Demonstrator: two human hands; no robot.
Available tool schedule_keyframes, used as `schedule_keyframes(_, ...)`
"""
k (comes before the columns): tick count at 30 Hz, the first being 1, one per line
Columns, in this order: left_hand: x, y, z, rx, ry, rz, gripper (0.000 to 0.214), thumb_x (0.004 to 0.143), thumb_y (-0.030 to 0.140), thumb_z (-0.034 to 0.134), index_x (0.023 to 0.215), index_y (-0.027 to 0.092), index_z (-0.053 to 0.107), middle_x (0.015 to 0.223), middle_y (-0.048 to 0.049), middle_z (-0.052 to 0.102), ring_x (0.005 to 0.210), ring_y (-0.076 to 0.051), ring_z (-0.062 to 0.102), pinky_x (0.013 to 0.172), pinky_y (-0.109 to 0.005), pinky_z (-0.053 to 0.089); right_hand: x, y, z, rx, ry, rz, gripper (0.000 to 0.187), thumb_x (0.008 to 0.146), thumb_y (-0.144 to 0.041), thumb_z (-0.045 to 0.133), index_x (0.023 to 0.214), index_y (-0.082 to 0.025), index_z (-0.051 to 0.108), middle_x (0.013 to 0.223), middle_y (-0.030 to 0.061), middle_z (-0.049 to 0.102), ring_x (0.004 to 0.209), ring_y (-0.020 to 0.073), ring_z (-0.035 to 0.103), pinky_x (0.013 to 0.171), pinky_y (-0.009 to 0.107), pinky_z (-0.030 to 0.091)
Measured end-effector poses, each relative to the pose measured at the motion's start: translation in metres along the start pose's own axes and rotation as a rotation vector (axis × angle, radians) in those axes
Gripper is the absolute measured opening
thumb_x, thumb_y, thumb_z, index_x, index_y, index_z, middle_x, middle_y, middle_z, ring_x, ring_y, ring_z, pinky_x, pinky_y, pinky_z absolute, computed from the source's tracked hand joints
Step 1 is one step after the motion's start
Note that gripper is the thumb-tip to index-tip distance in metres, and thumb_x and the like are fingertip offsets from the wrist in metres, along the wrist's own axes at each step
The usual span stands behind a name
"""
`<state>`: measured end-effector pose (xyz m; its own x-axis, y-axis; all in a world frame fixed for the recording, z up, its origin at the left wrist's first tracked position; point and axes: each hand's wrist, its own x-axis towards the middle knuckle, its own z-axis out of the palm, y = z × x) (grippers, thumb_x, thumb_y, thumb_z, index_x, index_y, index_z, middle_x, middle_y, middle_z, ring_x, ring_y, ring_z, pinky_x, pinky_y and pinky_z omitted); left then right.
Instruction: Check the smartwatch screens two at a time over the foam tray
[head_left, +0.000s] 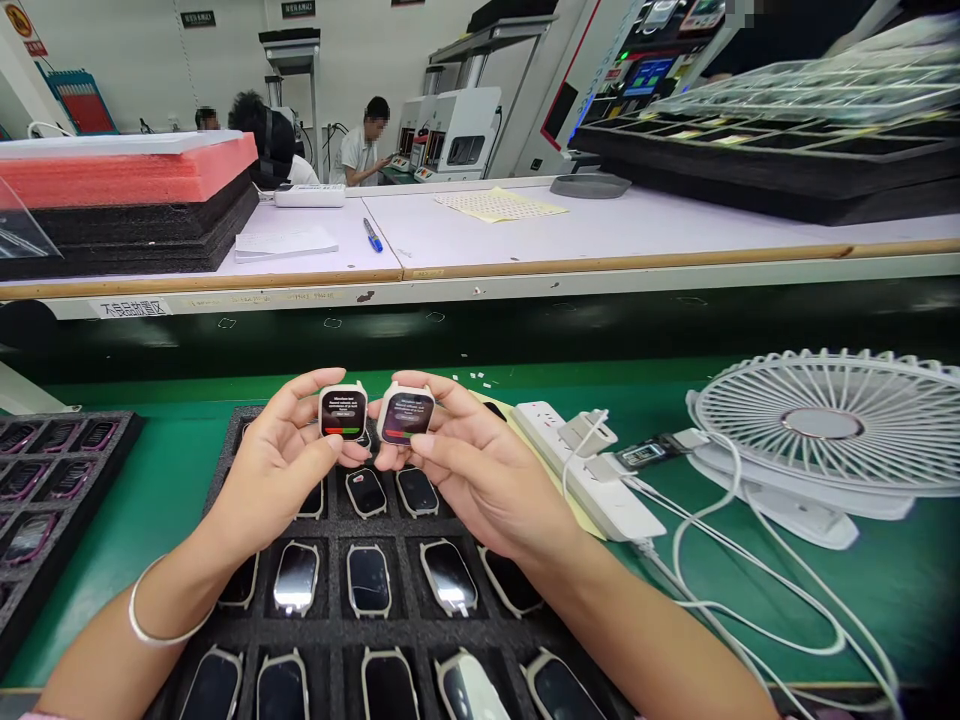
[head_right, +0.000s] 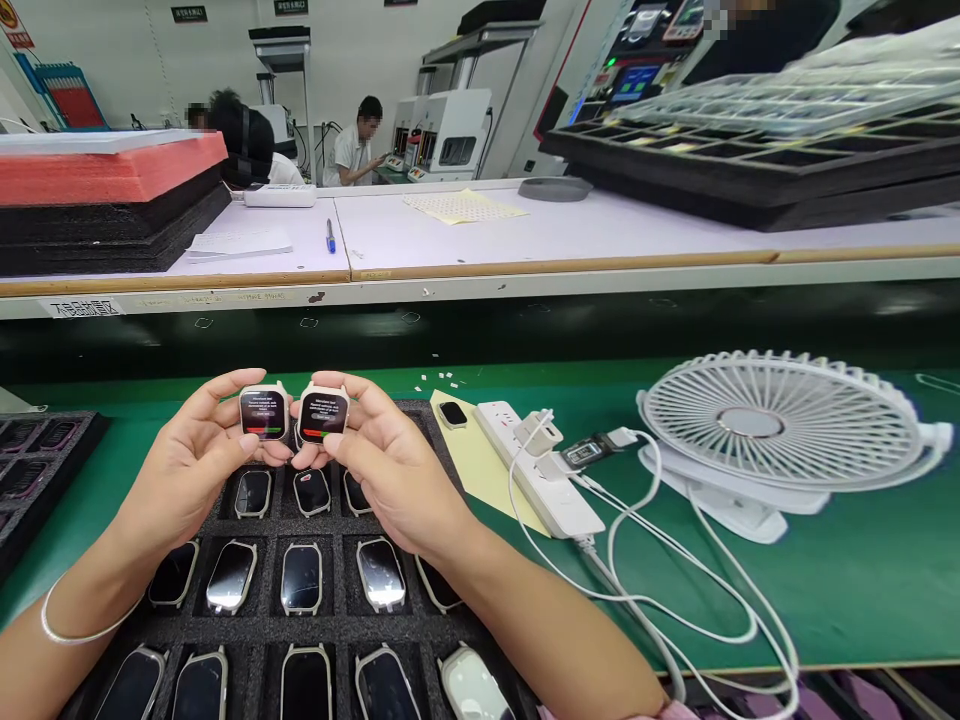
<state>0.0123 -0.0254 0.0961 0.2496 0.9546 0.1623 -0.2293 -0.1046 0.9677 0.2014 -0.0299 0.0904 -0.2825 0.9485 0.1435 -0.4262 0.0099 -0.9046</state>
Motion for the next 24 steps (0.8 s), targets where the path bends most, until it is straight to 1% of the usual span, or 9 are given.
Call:
schedule_keyframes(6, -0.0015, 0.0012, 0.0013, 0.027, 0.011, 0.012, 0.044, 0.086, 0.019, 0.070, 0.127, 0.023, 0.056, 0.102, -0.0032, 0.068, 0.074, -0.011, 0.068, 0.077, -0.027, 0.060, -0.0010, 0.0014, -0.0017, -0.064, -0.013, -0.038, 0.038, 0.086, -0.018, 0.065, 0.122, -0.024, 0.057, 0.108, 0.0041, 0.067, 0.081, 0.0170, 0.067, 0.082, 0.035, 0.055)
schedule_keyframes(11, -0.0013, 0.0003, 0.0023, 0.054, 0.046, 0.081, 0.046, 0.082, 0.015, 0.073, 0.124, 0.024, 0.057, 0.104, -0.0026, 0.067, 0.076, -0.010, 0.066, 0.077, -0.024, 0.059, -0.0026, 0.0034, -0.0018, -0.106, -0.016, -0.096, 0.042, 0.089, -0.016, 0.064, 0.128, -0.027, 0.055, 0.117, 0.0048, 0.066, 0.091, 0.0177, 0.068, 0.094, 0.039, 0.055)
schedule_keyframes(13, -0.0011, 0.0000, 0.0027, 0.065, 0.045, 0.095, 0.046, 0.081, 0.014, 0.074, 0.123, 0.024, 0.058, 0.103, -0.0024, 0.067, 0.077, -0.010, 0.065, 0.077, -0.024, 0.059, -0.0037, 0.0040, -0.0017, -0.124, -0.025, -0.119, 0.041, 0.091, -0.017, 0.064, 0.130, -0.027, 0.054, 0.118, 0.0050, 0.065, 0.093, 0.0180, 0.069, 0.096, 0.039, 0.055)
schedule_keyframes(17, -0.0015, 0.0000, 0.0032, 0.082, 0.047, 0.099, 0.045, 0.081, 0.015, 0.074, 0.122, 0.024, 0.059, 0.104, -0.0033, 0.067, 0.078, -0.011, 0.064, 0.078, -0.025, 0.059, -0.0049, 0.0054, -0.0022, -0.150, -0.053, -0.129, 0.038, 0.094, -0.019, 0.063, 0.130, -0.027, 0.055, 0.117, 0.0055, 0.065, 0.092, 0.0183, 0.069, 0.096, 0.040, 0.055)
schedule_keyframes(20, -0.0025, 0.0011, 0.0039, 0.086, 0.043, 0.110, 0.044, 0.081, 0.014, 0.073, 0.121, 0.024, 0.059, 0.103, -0.0034, 0.068, 0.077, -0.012, 0.065, 0.077, -0.026, 0.059, -0.0048, 0.0064, -0.0031, -0.163, -0.073, -0.137, 0.038, 0.094, -0.022, 0.064, 0.131, -0.026, 0.055, 0.117, 0.0062, 0.065, 0.089, 0.0185, 0.069, 0.092, 0.040, 0.057)
schedule_keyframes(24, -0.0030, 0.0021, 0.0047, 0.074, 0.033, 0.116, 0.041, 0.080, 0.010, 0.070, 0.117, 0.024, 0.058, 0.099, -0.0017, 0.068, 0.071, -0.010, 0.065, 0.074, -0.024, 0.059, -0.0055, 0.0067, -0.0037, -0.156, -0.099, -0.150, 0.036, 0.096, -0.019, 0.062, 0.130, -0.028, 0.055, 0.117, 0.0044, 0.065, 0.088, 0.0167, 0.069, 0.091, 0.036, 0.057)
